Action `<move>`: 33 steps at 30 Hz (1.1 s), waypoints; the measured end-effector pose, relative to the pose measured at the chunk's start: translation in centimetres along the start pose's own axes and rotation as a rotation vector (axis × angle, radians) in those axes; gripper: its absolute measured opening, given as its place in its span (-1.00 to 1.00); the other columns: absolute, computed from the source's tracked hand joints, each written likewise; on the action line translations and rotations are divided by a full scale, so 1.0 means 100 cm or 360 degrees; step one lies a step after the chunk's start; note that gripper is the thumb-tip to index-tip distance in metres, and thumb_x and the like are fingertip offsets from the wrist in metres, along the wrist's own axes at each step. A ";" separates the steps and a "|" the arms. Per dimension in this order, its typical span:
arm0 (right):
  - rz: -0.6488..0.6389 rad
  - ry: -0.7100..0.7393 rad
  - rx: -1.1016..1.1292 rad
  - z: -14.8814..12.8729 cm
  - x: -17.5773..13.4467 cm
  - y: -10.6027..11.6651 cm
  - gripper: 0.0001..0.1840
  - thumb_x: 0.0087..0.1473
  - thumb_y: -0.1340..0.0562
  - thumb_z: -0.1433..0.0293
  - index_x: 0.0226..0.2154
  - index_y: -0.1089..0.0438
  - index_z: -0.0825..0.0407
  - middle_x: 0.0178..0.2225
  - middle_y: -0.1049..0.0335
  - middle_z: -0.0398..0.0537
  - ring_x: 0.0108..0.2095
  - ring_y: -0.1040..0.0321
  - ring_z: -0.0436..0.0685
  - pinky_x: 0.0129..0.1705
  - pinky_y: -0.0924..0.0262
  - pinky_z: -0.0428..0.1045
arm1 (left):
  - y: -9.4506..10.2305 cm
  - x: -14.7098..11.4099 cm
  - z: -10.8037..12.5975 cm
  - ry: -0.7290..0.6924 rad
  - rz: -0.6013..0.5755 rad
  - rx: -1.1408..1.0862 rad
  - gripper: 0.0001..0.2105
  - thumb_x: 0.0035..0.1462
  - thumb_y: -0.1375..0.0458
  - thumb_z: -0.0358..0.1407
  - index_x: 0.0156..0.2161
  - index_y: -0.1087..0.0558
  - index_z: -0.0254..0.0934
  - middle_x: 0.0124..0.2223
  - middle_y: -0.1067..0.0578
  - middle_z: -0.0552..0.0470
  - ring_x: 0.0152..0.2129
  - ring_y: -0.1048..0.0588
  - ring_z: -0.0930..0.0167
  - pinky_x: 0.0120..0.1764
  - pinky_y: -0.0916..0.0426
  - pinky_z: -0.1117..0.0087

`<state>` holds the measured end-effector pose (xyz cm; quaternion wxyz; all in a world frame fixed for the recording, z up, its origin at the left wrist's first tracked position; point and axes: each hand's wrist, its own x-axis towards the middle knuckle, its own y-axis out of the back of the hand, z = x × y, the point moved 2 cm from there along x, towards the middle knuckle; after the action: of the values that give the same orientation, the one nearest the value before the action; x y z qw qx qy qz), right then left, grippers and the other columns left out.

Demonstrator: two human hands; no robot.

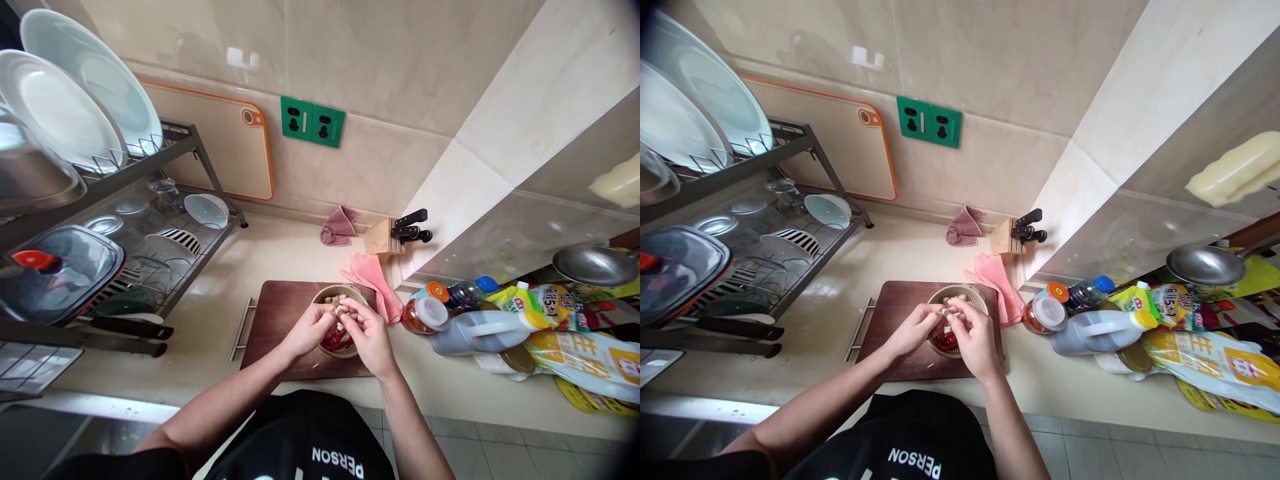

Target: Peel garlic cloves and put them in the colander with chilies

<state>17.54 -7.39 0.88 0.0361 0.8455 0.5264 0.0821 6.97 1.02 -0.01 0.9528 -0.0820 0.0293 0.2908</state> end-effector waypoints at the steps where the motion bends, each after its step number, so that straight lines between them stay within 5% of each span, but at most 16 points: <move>1: -0.0058 0.0012 -0.0017 -0.001 -0.001 0.001 -0.72 0.08 -0.21 0.33 -0.11 -0.42 -0.04 -0.23 -0.44 -0.01 -0.26 -0.42 0.12 -0.22 -0.36 0.00 | 0.000 0.000 -0.001 0.0008 -0.0002 0.0034 -0.74 0.06 0.06 -0.28 -0.62 -0.13 -0.29 -0.67 -0.12 0.19 -0.69 -0.03 0.59 -0.59 0.05 0.52; 6: -0.0060 -0.0080 0.0196 0.004 -0.002 0.005 -0.86 0.06 -0.23 0.35 -0.26 -0.40 -0.02 -0.31 -0.40 -0.08 -0.32 -0.38 0.07 -0.26 -0.32 -0.04 | -0.003 0.001 -0.007 0.0056 -0.0011 -0.0068 -0.75 0.02 0.06 -0.31 -0.64 -0.12 -0.29 -0.69 -0.14 0.18 -0.72 -0.03 0.60 -0.61 0.08 0.52; 13: 0.0156 -0.0278 0.0812 0.011 -0.001 0.003 -0.72 -0.09 -0.34 0.33 -0.25 -0.38 -0.03 -0.36 -0.39 -0.14 -0.45 -0.32 -0.01 -0.33 -0.30 -0.06 | -0.009 -0.002 -0.007 0.0154 -0.0046 -0.0299 -0.80 -0.07 0.03 -0.34 -0.66 -0.18 -0.31 -0.71 -0.20 0.15 -0.76 -0.04 0.61 -0.65 0.11 0.54; 18: 0.0185 -0.0227 0.1007 0.008 0.000 0.008 -0.81 -0.08 -0.35 0.35 -0.32 -0.42 -0.05 -0.34 -0.40 -0.17 -0.41 -0.34 -0.03 -0.28 -0.31 -0.07 | -0.011 -0.004 0.000 0.0264 -0.0051 -0.0511 -0.80 -0.09 0.00 -0.32 -0.65 -0.19 -0.31 -0.73 -0.18 0.16 -0.77 -0.02 0.62 -0.67 0.19 0.55; 23: 0.0187 -0.0103 0.0592 0.006 -0.006 0.012 -0.84 0.04 -0.27 0.32 -0.26 -0.43 -0.01 -0.26 -0.46 -0.06 -0.26 -0.41 0.09 -0.17 -0.33 0.01 | -0.013 -0.003 0.003 0.0353 -0.0119 -0.0636 -0.89 -0.10 -0.02 -0.34 -0.54 -0.28 -0.35 -0.63 -0.36 0.07 -0.77 -0.02 0.65 -0.66 0.21 0.57; 28: 0.0214 0.0159 0.0026 -0.003 -0.011 0.012 -0.85 0.10 -0.20 0.36 -0.26 -0.45 0.01 -0.26 -0.47 -0.01 -0.24 -0.42 0.13 -0.14 -0.33 0.04 | -0.015 -0.003 0.002 0.0368 -0.0169 -0.0734 -0.96 -0.18 -0.02 -0.39 -0.54 -0.26 -0.35 -0.63 -0.34 0.08 -0.74 -0.07 0.63 -0.65 0.20 0.57; 33: 0.0206 0.0424 -0.0306 -0.013 -0.012 0.009 -0.82 0.12 -0.17 0.43 -0.24 -0.47 -0.02 -0.24 -0.48 -0.01 -0.18 -0.41 0.15 -0.09 -0.32 0.07 | -0.015 -0.005 0.002 0.0332 -0.0106 -0.0629 -0.85 -0.05 -0.04 -0.29 -0.53 -0.21 -0.34 -0.58 -0.29 0.11 -0.67 -0.15 0.60 -0.63 0.12 0.59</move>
<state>17.57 -8.89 2.13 0.0414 0.8519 0.4607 0.2456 7.36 -0.46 0.44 0.9191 -0.2977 0.0673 0.2493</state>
